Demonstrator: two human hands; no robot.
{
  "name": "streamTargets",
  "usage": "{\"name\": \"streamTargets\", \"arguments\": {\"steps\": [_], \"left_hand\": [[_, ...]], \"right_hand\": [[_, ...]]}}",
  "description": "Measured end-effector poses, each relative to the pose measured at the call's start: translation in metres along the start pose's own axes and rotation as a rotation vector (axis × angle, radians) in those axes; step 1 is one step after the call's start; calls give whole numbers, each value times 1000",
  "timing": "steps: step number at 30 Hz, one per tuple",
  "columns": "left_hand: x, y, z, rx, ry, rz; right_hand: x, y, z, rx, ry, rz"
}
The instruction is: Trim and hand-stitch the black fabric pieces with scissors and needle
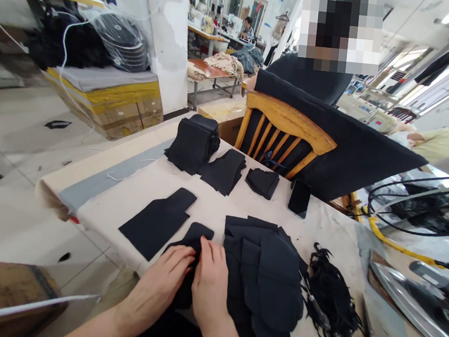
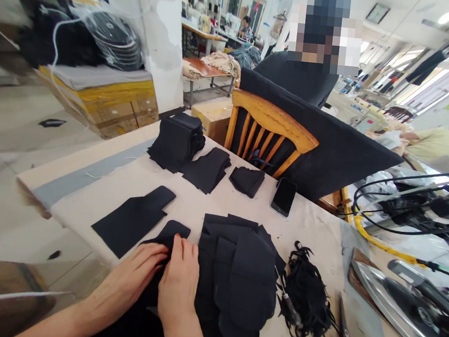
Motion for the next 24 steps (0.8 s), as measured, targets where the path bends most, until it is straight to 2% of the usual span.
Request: {"name": "streamTargets", "arguments": {"steps": [5, 9, 13, 18, 24], "left_hand": [[10, 0, 1, 30, -153, 54], [12, -13, 10, 113, -79, 135], [10, -43, 19, 132, 21, 144], [19, -82, 10, 150, 126, 154], [28, -92, 8, 202, 214, 178]], "right_hand": [[-1, 2, -10, 69, 213, -33], [1, 12, -7, 64, 299, -57], [3, 14, -4, 62, 295, -62], [5, 15, 1, 61, 249, -43], [4, 22, 11, 32, 153, -1]]}}
Point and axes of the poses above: each hand's wrist, its own y-axis away from the middle knuckle, its own z-axis out of the back of the hand, x = y × z, the point moved 8 cm from there along -y, towards the middle knuckle, and after that the axes turned 5 degrees about y, right-handed, at the moved point
